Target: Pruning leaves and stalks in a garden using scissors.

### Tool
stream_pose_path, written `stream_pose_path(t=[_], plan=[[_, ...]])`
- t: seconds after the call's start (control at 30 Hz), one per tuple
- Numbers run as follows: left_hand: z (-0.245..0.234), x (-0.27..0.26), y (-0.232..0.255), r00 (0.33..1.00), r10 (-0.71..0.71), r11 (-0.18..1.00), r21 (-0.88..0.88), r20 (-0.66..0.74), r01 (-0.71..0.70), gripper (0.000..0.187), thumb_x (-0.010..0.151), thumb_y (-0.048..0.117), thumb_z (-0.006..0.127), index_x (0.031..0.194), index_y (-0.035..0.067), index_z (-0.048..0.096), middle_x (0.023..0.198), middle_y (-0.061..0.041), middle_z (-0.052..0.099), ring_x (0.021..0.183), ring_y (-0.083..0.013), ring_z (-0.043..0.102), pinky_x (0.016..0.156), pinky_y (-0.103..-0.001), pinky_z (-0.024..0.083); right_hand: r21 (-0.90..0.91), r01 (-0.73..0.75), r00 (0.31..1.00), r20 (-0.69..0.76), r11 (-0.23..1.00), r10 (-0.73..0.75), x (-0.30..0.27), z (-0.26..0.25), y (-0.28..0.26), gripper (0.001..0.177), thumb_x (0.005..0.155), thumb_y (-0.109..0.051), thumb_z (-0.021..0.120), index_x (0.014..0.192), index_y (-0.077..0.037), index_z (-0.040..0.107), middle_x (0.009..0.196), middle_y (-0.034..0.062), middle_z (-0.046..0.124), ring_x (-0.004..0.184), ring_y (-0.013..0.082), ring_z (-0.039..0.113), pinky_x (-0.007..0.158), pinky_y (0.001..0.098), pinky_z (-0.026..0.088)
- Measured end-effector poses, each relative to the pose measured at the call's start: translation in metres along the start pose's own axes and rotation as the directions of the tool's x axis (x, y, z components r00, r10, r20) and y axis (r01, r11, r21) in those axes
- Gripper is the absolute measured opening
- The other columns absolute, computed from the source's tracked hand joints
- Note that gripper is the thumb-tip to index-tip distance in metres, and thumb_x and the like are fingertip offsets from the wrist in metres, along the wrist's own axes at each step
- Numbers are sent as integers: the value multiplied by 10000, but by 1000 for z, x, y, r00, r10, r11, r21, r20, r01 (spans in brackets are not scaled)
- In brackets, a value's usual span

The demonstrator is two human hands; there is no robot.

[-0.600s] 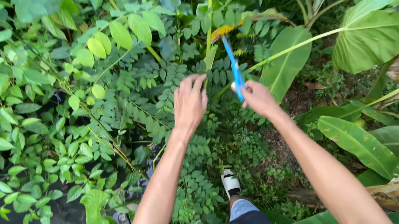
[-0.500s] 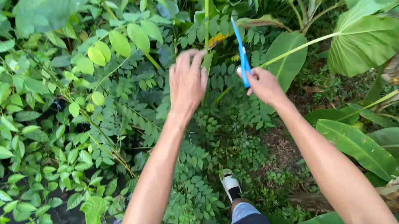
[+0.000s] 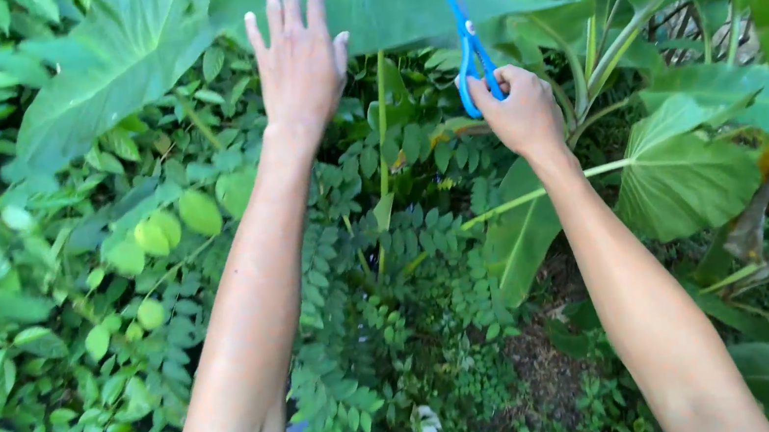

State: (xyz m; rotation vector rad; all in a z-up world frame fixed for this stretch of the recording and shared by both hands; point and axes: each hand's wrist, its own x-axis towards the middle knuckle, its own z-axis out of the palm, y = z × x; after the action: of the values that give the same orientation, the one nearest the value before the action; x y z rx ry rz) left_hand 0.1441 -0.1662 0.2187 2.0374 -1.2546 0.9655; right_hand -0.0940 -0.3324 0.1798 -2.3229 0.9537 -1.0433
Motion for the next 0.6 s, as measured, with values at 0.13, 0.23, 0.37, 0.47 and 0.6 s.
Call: stream_pose_path(t=[0.13, 0.23, 0.37, 0.47, 0.6], plan=[[26, 19, -14, 995, -41, 999, 33, 89, 38, 657, 995, 396, 657, 1517, 50, 457, 1555, -192, 413, 1482, -371, 327, 1171, -700, 197, -241, 13, 995, 96, 970, 11, 41, -13, -7, 537, 856, -633, 701, 884, -99, 751, 821, 137, 727, 826, 365, 702, 734, 475, 528], [35, 13, -13, 950, -125, 992, 66, 288, 111, 667, 1055, 475, 585, 1580, 96, 424, 1499, -174, 481, 1475, -338, 374, 1235, -715, 157, -368, 26, 959, 273, 929, 81, 57, -5, -3, 568, 765, -683, 694, 860, -128, 763, 801, 133, 745, 827, 345, 731, 781, 469, 553], [68, -6, -21, 931, -165, 984, 122, 326, 132, 690, 990, 504, 597, 1559, 146, 441, 1520, -224, 448, 1418, -363, 419, 1179, -679, 211, -425, 104, 919, 387, 899, 77, 73, 6, 6, 588, 759, -697, 700, 895, -131, 785, 813, 141, 747, 823, 351, 730, 786, 463, 565], [83, 10, -30, 994, -22, 979, 203, 109, -1, 696, 925, 495, 621, 1509, 141, 485, 1551, -219, 446, 1415, -370, 444, 1117, -635, 276, -365, 75, 914, 397, 928, 82, 103, -1, 10, 578, 746, -685, 692, 924, -146, 799, 813, 136, 749, 816, 348, 732, 791, 467, 564], [91, 27, -25, 990, 10, 964, 261, 144, -47, 674, 929, 568, 594, 1453, 148, 538, 1440, -181, 524, 1349, -345, 498, 1104, -647, 300, -391, 82, 948, 314, 917, 49, 139, 0, 23, 625, 777, -703, 684, 929, -105, 779, 841, 154, 761, 854, 351, 738, 808, 465, 567]])
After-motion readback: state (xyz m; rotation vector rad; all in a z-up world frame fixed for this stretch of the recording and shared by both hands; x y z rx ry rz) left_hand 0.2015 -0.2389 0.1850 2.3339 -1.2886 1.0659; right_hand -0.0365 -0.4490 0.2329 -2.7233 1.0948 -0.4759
